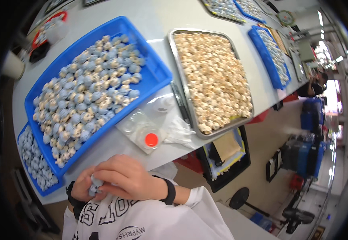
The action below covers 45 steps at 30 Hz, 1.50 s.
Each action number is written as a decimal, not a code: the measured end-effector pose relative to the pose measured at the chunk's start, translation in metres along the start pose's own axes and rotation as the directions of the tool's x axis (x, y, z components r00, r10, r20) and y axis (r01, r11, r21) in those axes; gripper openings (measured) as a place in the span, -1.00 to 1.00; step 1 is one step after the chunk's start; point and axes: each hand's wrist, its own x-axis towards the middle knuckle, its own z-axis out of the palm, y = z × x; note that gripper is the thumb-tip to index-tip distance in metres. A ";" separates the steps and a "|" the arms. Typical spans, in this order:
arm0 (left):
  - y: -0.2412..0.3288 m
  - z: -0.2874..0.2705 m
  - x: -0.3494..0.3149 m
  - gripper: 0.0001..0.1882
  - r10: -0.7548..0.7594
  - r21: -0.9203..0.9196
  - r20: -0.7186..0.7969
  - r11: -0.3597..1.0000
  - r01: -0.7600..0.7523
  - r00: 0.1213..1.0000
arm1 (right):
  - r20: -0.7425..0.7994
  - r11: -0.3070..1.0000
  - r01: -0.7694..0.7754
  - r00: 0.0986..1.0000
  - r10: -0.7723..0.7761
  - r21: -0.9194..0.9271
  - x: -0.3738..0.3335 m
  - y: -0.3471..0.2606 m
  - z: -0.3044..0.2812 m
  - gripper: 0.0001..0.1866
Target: The person repeatedly picks up small doll heads and bodies from trays on a table. They apply a red substance from a small container to the body parts and then attach the heads to the bodies. The assembled dolls are placed into a blue tray. The process is repetitive and involves handling small components one by one.
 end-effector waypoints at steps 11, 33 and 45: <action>-0.002 -0.012 0.010 -0.50 0.215 -0.211 0.213 0.963 -0.170 0.953 | 0.013 0.958 -0.111 0.993 0.119 -0.264 -0.019 -0.023 -0.069 -0.56; 0.010 -0.017 0.010 -0.49 0.240 0.086 0.134 0.964 -0.252 0.962 | -0.328 0.300 -0.435 0.879 0.345 -0.849 0.008 0.047 -0.237 -0.86; 0.008 -0.017 0.010 -0.49 0.221 0.015 0.083 0.975 -0.223 0.972 | 0.047 0.744 -0.262 0.929 0.366 -0.615 0.020 -0.041 -0.117 -0.74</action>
